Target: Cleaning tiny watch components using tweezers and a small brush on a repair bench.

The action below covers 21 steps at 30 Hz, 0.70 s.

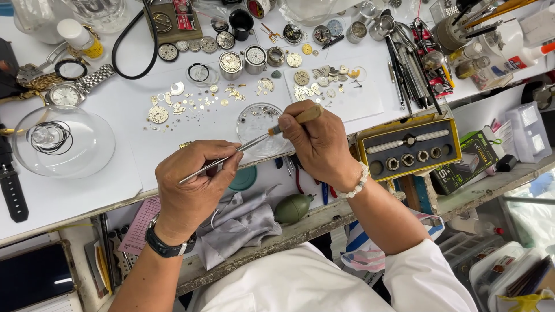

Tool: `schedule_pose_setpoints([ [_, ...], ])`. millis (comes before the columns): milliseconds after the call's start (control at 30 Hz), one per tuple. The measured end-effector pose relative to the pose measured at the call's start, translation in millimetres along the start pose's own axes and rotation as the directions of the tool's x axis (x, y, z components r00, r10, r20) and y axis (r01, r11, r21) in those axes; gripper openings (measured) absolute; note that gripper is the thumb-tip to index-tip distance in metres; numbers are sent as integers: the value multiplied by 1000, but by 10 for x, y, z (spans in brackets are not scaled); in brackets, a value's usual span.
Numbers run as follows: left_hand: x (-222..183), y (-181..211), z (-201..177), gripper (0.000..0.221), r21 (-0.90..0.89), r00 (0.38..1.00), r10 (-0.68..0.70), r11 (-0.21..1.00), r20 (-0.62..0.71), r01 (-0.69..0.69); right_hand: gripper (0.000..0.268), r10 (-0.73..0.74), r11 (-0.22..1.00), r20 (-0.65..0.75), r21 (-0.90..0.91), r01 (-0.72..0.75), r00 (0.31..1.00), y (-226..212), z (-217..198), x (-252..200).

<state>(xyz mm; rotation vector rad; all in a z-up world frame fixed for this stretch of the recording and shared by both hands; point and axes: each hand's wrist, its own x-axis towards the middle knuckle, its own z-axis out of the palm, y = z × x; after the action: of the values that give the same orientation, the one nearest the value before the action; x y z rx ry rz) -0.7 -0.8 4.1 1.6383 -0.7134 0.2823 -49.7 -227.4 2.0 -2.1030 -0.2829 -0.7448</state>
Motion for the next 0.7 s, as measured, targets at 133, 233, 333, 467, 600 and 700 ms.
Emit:
schedule_pose_setpoints([
  [133, 1, -11, -4, 11, 0, 1000, 28, 1000, 11, -28, 22, 26, 999, 61, 39, -28, 998, -63, 4, 44],
  [233, -5, -6, 12, 12, 12, 1000, 6, 1000, 13, -7, 25, -6, 1000, -9, 5, 6, 1000, -43, 9, 26],
  [333, 27, 46, 12, 12, 19, 999, 42, 999, 14, -42, 25, 39, 999, 7, 29, -39, 999, -79, 35, 45],
  [467, 41, 128, 6, 11, 102, 992, 48, 993, 113, -59, 19, 80, 992, 58, -102, -74, 995, -125, -45, 40],
  [600, -11, 128, 14, 11, 205, 989, 10, 978, 147, -41, 19, 12, 990, 38, -144, -6, 999, -101, -34, 5],
  [700, -48, 108, 20, 14, 248, 990, -29, 969, 139, -6, 16, 5, 1000, -34, 8, -5, 999, -79, -53, -61],
])
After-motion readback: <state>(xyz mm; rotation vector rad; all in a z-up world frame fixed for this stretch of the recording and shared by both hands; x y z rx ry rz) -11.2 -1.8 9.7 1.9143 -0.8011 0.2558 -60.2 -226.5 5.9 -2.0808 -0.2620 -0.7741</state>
